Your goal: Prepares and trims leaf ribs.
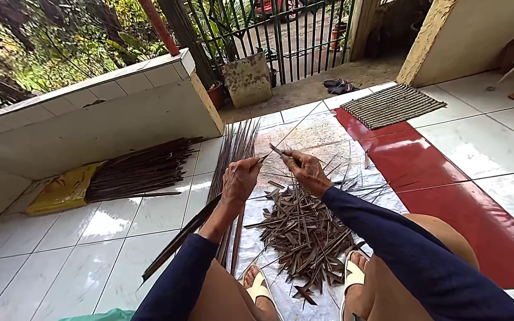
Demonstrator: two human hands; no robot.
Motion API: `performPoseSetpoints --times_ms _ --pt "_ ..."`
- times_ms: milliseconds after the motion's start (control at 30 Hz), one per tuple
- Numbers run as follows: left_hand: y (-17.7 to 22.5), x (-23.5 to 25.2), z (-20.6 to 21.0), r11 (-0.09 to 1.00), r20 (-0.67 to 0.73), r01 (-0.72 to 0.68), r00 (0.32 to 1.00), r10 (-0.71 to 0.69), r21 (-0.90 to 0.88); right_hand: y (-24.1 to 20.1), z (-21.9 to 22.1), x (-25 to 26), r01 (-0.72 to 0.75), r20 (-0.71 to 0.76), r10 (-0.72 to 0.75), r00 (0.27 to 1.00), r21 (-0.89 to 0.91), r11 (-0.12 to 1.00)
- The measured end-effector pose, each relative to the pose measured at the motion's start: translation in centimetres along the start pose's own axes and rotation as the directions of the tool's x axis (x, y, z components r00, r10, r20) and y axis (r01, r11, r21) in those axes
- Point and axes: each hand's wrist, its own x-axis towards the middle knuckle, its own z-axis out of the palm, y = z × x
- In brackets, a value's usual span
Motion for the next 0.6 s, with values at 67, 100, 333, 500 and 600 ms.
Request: performPoseSetpoints --times_ms 67,100,333,500,600 --pt "-0.1 0.2 -0.1 0.99 0.039 0.043 0.998 -0.038 -0.132 -0.1 0.7 -0.4 0.028 0.041 -0.028 0.999 0.015 0.999" --pt "-0.1 0.2 -0.2 0.982 0.061 0.058 0.997 -0.048 -0.182 -0.1 0.9 -0.5 0.028 0.051 -0.029 0.998 0.013 1.0" --pt "-0.4 0.2 -0.7 0.899 0.167 0.115 0.985 -0.047 -0.424 0.4 0.4 0.8 -0.023 0.003 0.023 1.0 -0.057 0.998" --pt "-0.8 0.2 -0.7 0.855 0.218 0.121 0.976 -0.009 -0.504 1.4 -0.2 2.1 -0.061 -0.028 0.061 0.998 0.002 0.998" --pt "-0.9 0.0 -0.8 0.834 0.251 0.145 0.968 -0.008 -0.533 1.9 -0.6 2.8 -0.111 -0.067 0.113 0.991 0.032 0.993"
